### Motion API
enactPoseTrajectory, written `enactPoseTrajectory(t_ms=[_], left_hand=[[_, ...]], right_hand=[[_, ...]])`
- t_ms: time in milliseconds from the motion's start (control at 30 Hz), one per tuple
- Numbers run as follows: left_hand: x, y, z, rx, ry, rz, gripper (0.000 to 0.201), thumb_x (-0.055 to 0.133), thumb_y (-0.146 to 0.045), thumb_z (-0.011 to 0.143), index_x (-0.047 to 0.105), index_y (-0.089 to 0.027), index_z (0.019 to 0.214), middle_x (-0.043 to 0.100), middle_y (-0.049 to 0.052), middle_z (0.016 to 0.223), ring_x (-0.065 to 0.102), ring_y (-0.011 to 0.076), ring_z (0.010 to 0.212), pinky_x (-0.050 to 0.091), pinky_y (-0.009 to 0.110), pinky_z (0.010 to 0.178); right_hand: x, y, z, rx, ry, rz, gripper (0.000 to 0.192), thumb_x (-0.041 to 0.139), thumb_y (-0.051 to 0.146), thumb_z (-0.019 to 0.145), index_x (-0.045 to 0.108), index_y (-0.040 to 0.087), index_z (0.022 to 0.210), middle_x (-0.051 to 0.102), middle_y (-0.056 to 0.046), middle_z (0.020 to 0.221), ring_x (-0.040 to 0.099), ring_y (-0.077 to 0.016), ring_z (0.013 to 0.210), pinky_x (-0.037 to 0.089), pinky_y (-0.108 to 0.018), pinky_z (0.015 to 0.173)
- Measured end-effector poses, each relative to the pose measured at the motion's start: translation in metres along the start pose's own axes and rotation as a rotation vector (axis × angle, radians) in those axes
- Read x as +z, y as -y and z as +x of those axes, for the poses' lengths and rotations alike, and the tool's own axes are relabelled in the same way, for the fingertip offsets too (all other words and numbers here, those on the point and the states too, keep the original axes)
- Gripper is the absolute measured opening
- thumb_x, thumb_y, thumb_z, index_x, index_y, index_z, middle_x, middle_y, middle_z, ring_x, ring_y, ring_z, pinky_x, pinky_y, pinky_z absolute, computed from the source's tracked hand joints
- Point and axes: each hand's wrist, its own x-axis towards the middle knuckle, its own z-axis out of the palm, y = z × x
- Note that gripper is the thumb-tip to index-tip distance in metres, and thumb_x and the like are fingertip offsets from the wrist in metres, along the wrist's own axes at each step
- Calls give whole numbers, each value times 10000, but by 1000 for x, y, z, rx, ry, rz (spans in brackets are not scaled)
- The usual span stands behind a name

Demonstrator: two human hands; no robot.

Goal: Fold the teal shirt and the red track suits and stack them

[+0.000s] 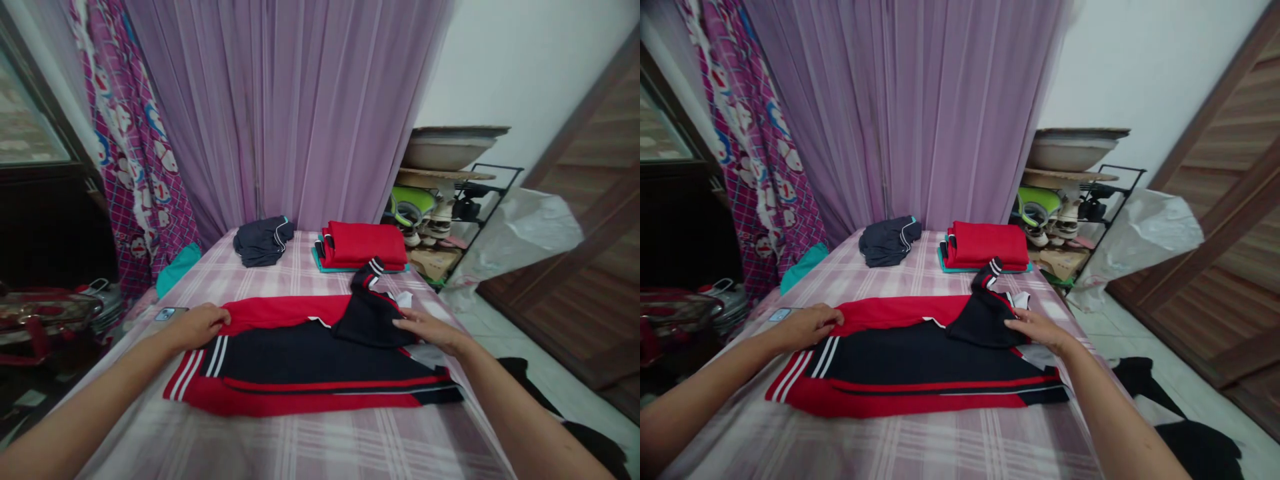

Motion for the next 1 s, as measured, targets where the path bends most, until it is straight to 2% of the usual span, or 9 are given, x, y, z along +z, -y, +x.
enactPoseTrajectory(t_ms=[133, 233, 333, 467, 600, 700, 800, 900, 1000], left_hand=[[-10, -9, 3, -48, 30, -37, 359, 408, -340, 864, 703, -251, 1049, 758, 53, 1053, 693, 234, 962, 504, 338, 894], [-15, -40, 13, -20, -64, -19, 399, 409, -339, 882, 694, -240, 1143, 738, 73, 1179, 675, 245, 1076, 488, 365, 970], [-17, -101, 33, 142, -171, -19, 419, 405, -299, 913, 668, -226, 1232, 699, 83, 1271, 634, 243, 1176, 460, 386, 1044], [-4, -198, 68, 535, -201, 55, 476, 383, -155, 927, 620, -276, 1322, 672, 24, 1320, 612, 186, 1209, 457, 305, 1058], [18, -256, 102, 666, -199, 303, 442, 540, -200, 903, 638, -341, 1311, 547, 70, 1474, 527, 270, 1331, 461, 398, 1074], [30, -270, 125, 737, -197, 353, 303, 577, -214, 898, 742, -319, 1129, 488, 68, 1526, 417, 293, 1423, 348, 462, 1173], [30, -273, 145, 790, -214, 414, 262, 527, -199, 924, 778, -270, 945, 495, 41, 1522, 342, 256, 1470, 204, 451, 1247], [15, -268, 163, 765, -237, 551, 260, 536, -156, 899, 777, -253, 884, 561, 36, 1461, 331, 235, 1477, 153, 458, 1261], [-13, -248, 172, 688, -260, 633, 252, 564, -121, 862, 778, -252, 876, 627, 31, 1383, 343, 241, 1471, 144, 492, 1254]], right_hand=[[1, -2, 7, -117, -205, -183, 424, 526, 328, 820, 698, 233, 1196, 771, -41, 1062, 716, -240, 937, 597, -391, 797], [11, -3, 8, -231, -227, -362, 392, 491, 245, 818, 735, 234, 1124, 762, -37, 1110, 704, -233, 1024, 571, -407, 913], [33, -6, 4, -373, -198, -529, 422, 461, 150, 808, 750, 259, 1096, 754, -29, 1146, 686, -211, 1096, 516, -411, 1018], [59, -16, -9, -494, -234, -733, 472, 431, 96, 837, 740, 295, 1134, 755, -37, 1146, 690, -203, 1085, 516, -423, 994], [72, -30, -24, -476, -289, -823, 459, 401, 115, 900, 716, 301, 1175, 746, -59, 1166, 683, -220, 1088, 484, -486, 992], [73, -42, -33, -463, -301, -806, 461, 392, 113, 904, 706, 294, 1189, 739, -72, 1184, 671, -229, 1113, 457, -513, 1011], [70, -54, -35, -485, -304, -725, 456, 380, 132, 914, 708, 285, 1192, 757, -73, 1135, 695, -218, 1056, 508, -444, 950], [67, -61, -35, -483, -328, -655, 463, 366, 153, 924, 704, 289, 1210, 769, -57, 1093, 712, -212, 985, 533, -403, 903], [66, -62, -34, -467, -341, -624, 459, 358, 179, 937, 693, 292, 1231, 772, -47, 1081, 714, -216, 934, 538, -394, 880]])
